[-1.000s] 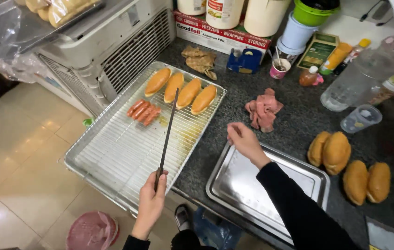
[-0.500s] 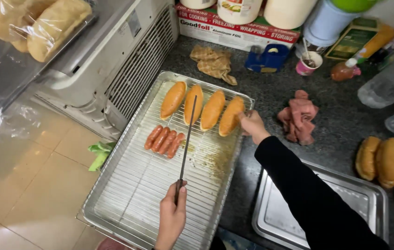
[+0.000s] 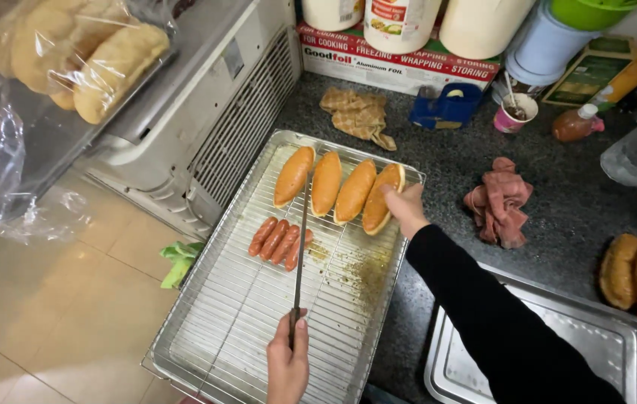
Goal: Prepare hot dog buns by slicing them and arranging them on a tray with sausages.
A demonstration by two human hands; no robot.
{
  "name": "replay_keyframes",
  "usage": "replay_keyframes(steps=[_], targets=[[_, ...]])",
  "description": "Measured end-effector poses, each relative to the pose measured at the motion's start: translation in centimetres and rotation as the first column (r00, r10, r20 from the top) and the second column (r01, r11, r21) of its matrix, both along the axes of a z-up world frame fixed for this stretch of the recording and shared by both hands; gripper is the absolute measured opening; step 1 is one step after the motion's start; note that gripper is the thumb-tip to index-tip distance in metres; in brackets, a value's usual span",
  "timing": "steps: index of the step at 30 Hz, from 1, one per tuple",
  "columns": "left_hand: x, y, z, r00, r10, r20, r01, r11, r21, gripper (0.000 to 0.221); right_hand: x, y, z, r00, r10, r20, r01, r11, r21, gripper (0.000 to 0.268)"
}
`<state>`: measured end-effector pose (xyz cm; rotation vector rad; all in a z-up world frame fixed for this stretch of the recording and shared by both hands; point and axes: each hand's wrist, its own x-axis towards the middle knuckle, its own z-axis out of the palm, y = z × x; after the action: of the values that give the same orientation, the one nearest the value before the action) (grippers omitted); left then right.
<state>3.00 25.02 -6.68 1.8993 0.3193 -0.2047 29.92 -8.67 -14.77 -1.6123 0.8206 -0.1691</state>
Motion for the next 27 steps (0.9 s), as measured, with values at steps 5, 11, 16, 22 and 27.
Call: replay_keyframes(steps=[5, 11, 16, 22, 27], targets=[[-1.1, -2.1, 0.2, 1.000, -0.008, 0.005, 0.008, 0.999, -0.042, 0.041, -2.5, -0.1, 5.0, 0.994, 0.020, -0.103, -0.016, 0.999, 0.039, 0.058], [-2.0, -8.2, 4.5, 0.994, -0.094, 0.049, 0.096, 0.994, -0.052, 0.036, -9.6, -6.0, 7.7, 0.991, 0.000, 0.135, -0.095, 0.714, 0.694, 0.033], [-3.3, -16.6, 7.5, 0.929, -0.360, 0.090, 0.352, 0.931, 0.093, 0.033, -17.9, -11.2, 9.0, 0.963, -0.182, 0.198, -0.091, 0.471, 0.877, 0.084], [-6.5, -27.2, 12.8, 0.671, -0.740, -0.039, 0.708, 0.625, 0.328, 0.044, -25.7, -15.6, 10.0, 0.879, -0.371, 0.298, -0.106, 0.457, 0.883, 0.054], [-8.6, -31.5, 14.7, 0.576, -0.810, 0.110, 0.584, 0.502, 0.638, 0.025, -28.8, -18.6, 9.6, 0.884, -0.340, 0.320, -0.154, 0.436, 0.887, 0.037]])
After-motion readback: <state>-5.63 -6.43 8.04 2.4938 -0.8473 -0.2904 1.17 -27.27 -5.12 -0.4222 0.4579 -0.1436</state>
